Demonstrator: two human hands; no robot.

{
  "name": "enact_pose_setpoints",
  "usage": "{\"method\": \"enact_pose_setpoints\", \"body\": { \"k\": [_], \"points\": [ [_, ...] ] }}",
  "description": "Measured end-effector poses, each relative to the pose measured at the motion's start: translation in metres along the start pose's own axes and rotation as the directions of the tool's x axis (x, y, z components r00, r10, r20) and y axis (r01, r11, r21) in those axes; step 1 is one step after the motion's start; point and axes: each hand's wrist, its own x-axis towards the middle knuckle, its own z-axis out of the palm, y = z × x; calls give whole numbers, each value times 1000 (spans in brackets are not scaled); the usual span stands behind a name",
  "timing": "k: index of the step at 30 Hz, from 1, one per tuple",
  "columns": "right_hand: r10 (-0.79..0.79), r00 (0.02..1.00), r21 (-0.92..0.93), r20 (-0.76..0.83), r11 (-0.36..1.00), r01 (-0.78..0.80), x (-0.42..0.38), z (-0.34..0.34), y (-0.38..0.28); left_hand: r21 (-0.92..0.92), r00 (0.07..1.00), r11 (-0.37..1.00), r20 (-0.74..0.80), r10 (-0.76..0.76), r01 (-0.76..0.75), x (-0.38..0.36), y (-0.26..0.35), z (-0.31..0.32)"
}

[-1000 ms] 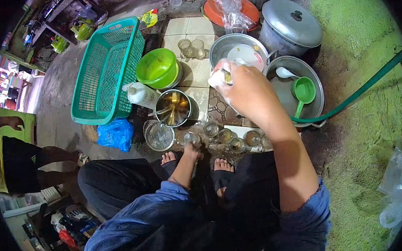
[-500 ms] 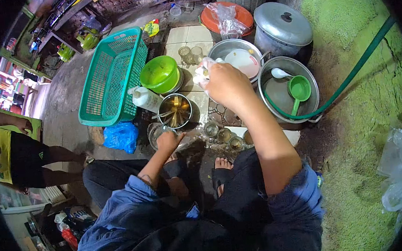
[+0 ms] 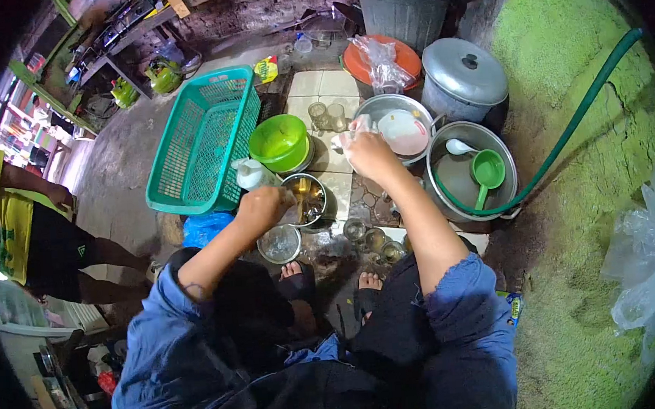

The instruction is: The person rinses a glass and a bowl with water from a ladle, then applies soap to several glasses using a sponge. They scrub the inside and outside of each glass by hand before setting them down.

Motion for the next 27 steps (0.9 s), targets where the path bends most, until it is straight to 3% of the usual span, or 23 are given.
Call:
{"method": "enact_pose_setpoints", "body": {
  "k": [1,2,3,4,5,6,8,10,12,13,14,16,17,18,20,21,24,26,27],
  "points": [
    [35,999,45,17,998,-35,0,-2,-9,2,1000,1000,-6,3,-3,1,-1,-11],
    [69,997,88,34,994,-72,0,-5,-19,-175,995,982,-44,-84,76,2,-2,-20],
    [158,986,291,-55,947,-136,-1,-2,-28,-350,983,926,-65,-173,140,4,-3,-29],
    [261,957,485,-124,858,-171,-2,1,-37,-354,984,926,-72,-166,130,4,-1,-37],
    [197,951,470,-237,880,-65,-3,5,-46,-499,974,855,-81,-210,143,3,1,-45],
    [221,947,514,-233,855,-72,-6,8,-57,-633,963,759,-79,-259,152,1,5,-52],
    [81,955,405,-285,913,44,-12,9,-79,-676,955,724,-100,-279,141,7,7,-54],
    [107,961,464,-254,885,24,-14,9,-88,-832,917,508,1,-400,223,15,1,-54],
    [-28,962,231,-272,968,94,-16,1,-84,-830,900,512,-28,-435,222,15,1,-65],
    [-224,933,-2,-281,973,232,-16,-2,-79,-818,900,532,-42,-435,219,15,-1,-69],
    [-234,933,-3,-274,970,243,-18,-1,-78,-806,899,551,-55,-435,217,15,-4,-71],
    [-417,901,-144,-118,905,400,-25,4,-81,-787,883,579,-99,-459,212,18,-12,-72],
    [-488,867,-90,-102,873,480,-27,2,-86,-780,897,581,-60,-438,232,16,-13,-77],
    [-495,863,-87,-98,868,488,-30,3,-91,-771,910,585,-19,-415,251,15,-15,-80],
    [-350,921,168,170,931,323,-35,-1,-105,-817,917,532,-9,-400,224,16,-19,-73],
    [-210,902,61,377,977,202,-37,-13,-116,-785,942,597,-56,-331,163,15,-14,-74],
    [-306,885,188,350,949,253,-39,4,-112,-654,985,755,-95,-147,50,11,1,-81],
    [-255,895,215,366,959,185,-41,12,-108,-533,971,839,-239,-26,-109,7,18,-85],
    [-175,877,180,447,978,103,-40,25,-98,-453,938,863,-341,66,-226,8,24,-80]
  ]
}}
